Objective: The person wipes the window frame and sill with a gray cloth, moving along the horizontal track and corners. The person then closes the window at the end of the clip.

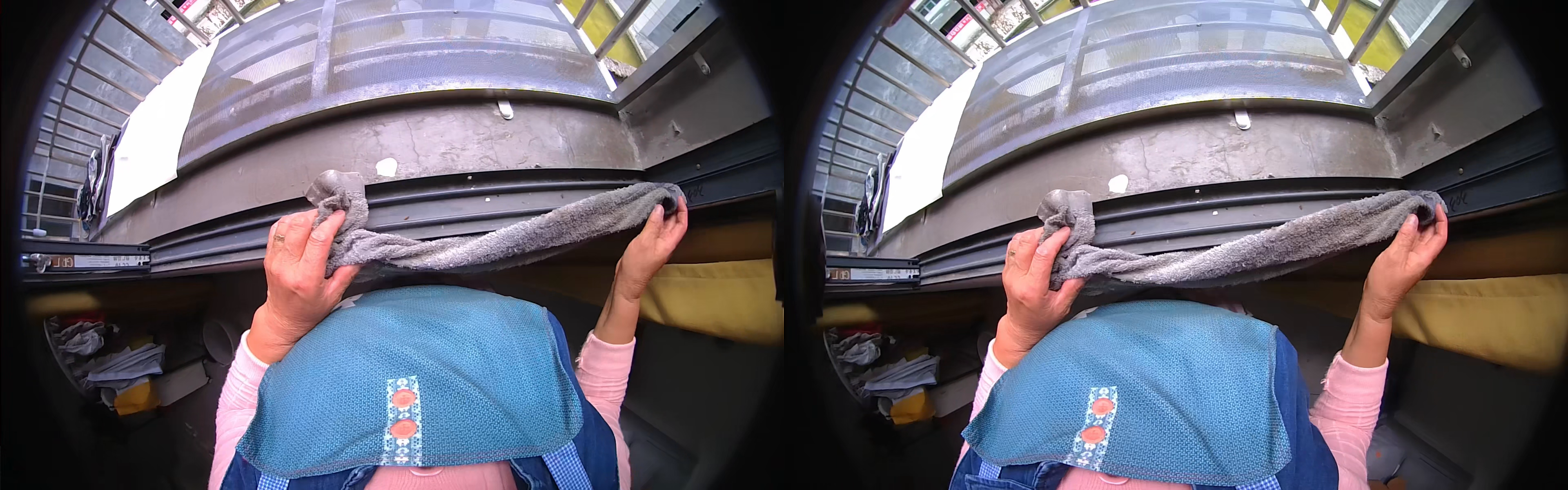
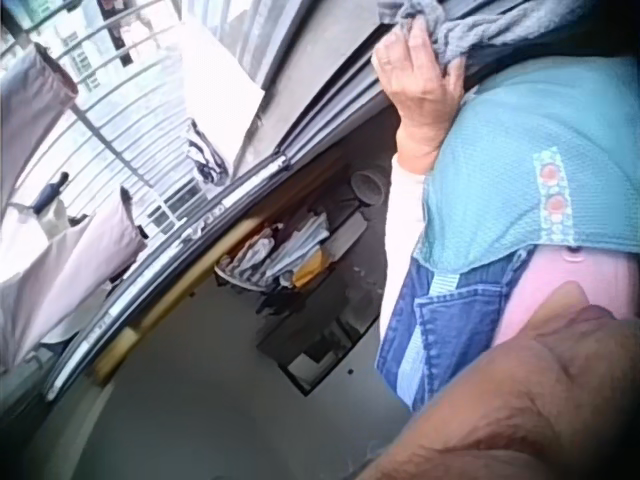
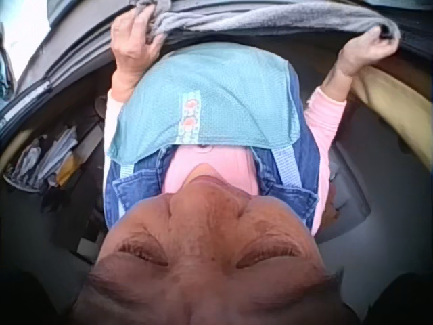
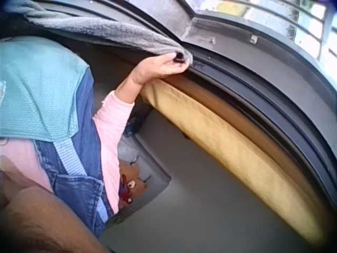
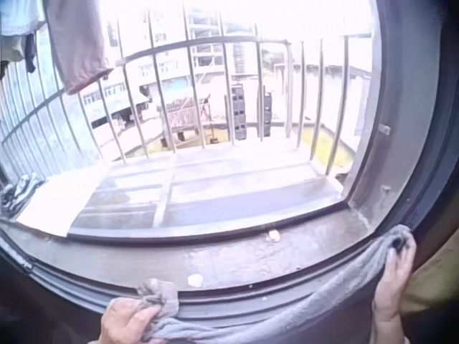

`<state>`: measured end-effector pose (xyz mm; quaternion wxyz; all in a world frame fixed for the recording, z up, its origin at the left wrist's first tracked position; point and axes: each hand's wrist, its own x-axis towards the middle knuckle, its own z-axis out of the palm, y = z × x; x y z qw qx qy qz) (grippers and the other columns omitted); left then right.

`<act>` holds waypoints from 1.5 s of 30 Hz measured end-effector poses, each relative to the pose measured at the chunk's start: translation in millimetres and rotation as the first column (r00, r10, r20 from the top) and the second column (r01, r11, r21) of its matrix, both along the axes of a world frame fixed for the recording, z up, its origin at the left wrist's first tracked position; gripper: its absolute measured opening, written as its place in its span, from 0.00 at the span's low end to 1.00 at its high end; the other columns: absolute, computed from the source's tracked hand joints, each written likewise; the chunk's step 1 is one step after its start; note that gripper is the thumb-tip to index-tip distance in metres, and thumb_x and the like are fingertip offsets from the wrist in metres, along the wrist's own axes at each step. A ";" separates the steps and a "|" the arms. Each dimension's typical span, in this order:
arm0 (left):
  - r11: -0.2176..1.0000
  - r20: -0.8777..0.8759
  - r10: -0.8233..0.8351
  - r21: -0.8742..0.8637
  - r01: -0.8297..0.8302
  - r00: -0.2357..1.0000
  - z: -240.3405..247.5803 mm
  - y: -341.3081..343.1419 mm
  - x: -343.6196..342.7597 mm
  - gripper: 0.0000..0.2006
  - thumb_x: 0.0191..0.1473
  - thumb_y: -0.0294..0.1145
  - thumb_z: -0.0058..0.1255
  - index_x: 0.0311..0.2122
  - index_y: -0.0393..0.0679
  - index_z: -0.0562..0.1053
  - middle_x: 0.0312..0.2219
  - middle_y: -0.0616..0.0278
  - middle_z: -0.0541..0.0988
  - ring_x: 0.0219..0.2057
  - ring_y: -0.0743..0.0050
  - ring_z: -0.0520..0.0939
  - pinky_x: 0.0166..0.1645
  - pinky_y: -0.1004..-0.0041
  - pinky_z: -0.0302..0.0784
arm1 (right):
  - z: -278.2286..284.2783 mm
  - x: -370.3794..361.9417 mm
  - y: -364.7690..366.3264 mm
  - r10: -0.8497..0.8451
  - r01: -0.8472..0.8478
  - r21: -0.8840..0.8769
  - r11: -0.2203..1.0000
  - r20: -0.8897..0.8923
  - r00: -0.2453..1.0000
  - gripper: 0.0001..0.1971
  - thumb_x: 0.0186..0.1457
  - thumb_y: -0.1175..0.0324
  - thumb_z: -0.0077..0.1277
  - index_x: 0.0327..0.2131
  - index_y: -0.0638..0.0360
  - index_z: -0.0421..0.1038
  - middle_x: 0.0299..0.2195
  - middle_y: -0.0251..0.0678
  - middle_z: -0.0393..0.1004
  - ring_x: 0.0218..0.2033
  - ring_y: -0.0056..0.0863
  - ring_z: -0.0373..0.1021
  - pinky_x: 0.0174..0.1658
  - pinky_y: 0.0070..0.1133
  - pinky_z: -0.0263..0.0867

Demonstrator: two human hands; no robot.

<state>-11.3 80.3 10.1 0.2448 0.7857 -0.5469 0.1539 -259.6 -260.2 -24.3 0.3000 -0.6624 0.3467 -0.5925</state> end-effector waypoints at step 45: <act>0.614 -0.103 0.787 0.219 -0.758 0.608 -15.6 285.3 162.2 0.20 0.46 0.17 0.38 0.46 0.39 0.70 0.45 0.50 0.73 0.45 0.44 0.75 0.50 0.58 0.71 | 12.1 202.2 251.6 0.570 -0.960 -0.094 0.265 -0.787 0.235 0.33 0.43 0.87 0.49 0.56 0.68 0.56 0.50 0.53 0.67 0.52 0.51 0.65 0.54 0.35 0.63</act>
